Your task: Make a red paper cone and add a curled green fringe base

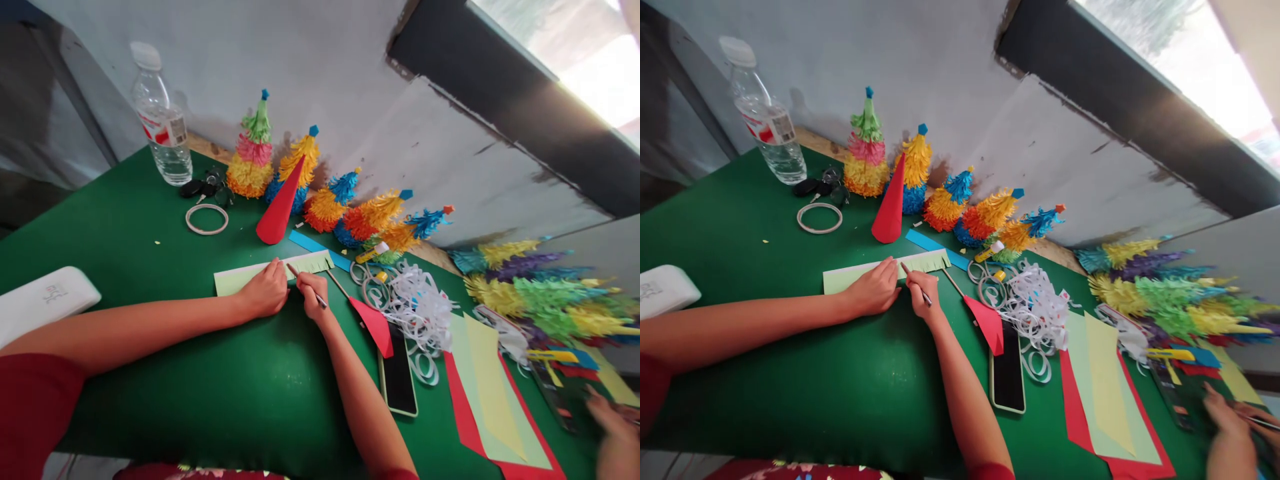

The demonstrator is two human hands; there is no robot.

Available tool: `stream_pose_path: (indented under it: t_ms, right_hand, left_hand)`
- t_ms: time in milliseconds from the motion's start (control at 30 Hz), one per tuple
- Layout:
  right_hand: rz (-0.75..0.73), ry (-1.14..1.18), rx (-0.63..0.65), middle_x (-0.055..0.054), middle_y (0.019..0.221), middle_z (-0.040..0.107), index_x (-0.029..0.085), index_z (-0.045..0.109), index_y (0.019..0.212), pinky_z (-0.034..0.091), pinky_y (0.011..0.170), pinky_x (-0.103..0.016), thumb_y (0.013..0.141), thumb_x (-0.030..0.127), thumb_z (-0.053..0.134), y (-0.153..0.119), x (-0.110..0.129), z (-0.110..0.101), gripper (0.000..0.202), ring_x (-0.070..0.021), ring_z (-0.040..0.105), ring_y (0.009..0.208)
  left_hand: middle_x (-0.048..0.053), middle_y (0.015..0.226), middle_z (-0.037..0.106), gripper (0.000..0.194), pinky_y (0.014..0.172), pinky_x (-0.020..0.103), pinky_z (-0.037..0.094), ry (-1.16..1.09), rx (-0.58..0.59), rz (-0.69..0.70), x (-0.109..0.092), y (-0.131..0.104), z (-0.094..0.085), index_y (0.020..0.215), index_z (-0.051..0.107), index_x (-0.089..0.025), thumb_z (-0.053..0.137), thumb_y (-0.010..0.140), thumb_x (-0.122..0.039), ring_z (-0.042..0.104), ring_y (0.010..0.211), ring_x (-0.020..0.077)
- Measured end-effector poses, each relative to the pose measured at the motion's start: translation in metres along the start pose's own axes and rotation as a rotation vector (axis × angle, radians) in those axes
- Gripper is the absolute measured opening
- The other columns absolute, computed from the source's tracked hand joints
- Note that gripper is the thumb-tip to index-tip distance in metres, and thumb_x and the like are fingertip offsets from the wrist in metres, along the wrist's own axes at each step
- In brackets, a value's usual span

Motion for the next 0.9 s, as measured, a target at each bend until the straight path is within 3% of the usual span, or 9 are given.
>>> stream_pose_path:
  t_ms: [233,400,567,733,900]
  right_hand:
    - [0.014,-0.058,0.056,0.002,0.053,0.036,0.021,0.036,0.058,0.027,0.054,-0.028,0.076,0.022,0.036,-0.004,0.011,-0.002,0.018,-0.0133,0.037,0.051]
    - [0.04,-0.07,0.104,0.002,0.053,0.036,0.022,0.035,0.059,0.026,0.053,-0.028,0.075,0.021,0.035,-0.034,0.02,-0.008,0.016,-0.0134,0.036,0.05]
    - [0.083,0.014,0.015,0.002,0.051,0.035,0.022,0.034,0.055,0.026,0.052,-0.028,0.074,0.023,0.035,-0.053,0.013,-0.011,0.019,-0.013,0.034,0.049]
    - [0.171,0.236,-0.161,0.003,0.047,0.032,0.023,0.032,0.053,0.024,0.048,-0.027,0.073,0.027,0.034,-0.032,-0.01,-0.013,0.021,-0.0121,0.029,0.046]
    - [0.127,0.15,-0.09,0.003,0.049,0.035,0.022,0.037,0.053,0.026,0.05,-0.026,0.073,0.026,0.036,0.003,-0.015,-0.005,0.021,-0.0124,0.033,0.049]
  left_hand:
    - [0.029,0.118,0.062,0.046,0.105,0.044,0.031,-0.01,0.033,0.006,0.002,0.0,0.0,0.113,0.061,0.009,0.042,0.09,-0.025,0.058,0.114,0.0333]
    - [0.031,0.115,0.063,0.048,0.105,0.043,0.031,0.019,0.029,0.014,0.001,-0.001,-0.002,0.11,0.062,0.011,0.039,0.092,-0.028,0.058,0.114,0.0335]
    - [0.031,0.119,0.06,0.049,0.106,0.041,0.031,-0.053,0.021,-0.031,0.002,-0.002,0.0,0.114,0.06,0.011,0.041,0.092,-0.029,0.055,0.118,0.0319]
    - [0.026,0.13,0.055,0.054,0.107,0.041,0.032,-0.12,0.018,-0.122,0.01,-0.001,0.004,0.124,0.054,0.007,0.042,0.09,-0.033,0.047,0.128,0.0314]
    - [0.027,0.127,0.056,0.052,0.107,0.041,0.032,-0.179,-0.006,-0.129,0.012,0.001,0.003,0.121,0.055,0.007,0.044,0.089,-0.032,0.049,0.125,0.0321]
Point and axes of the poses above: each hand's wrist, its own y-axis towards the middle knuckle, its own z-axis out of the palm, x = y × z, the point moved 4 cm from there along y, towards the middle knuckle
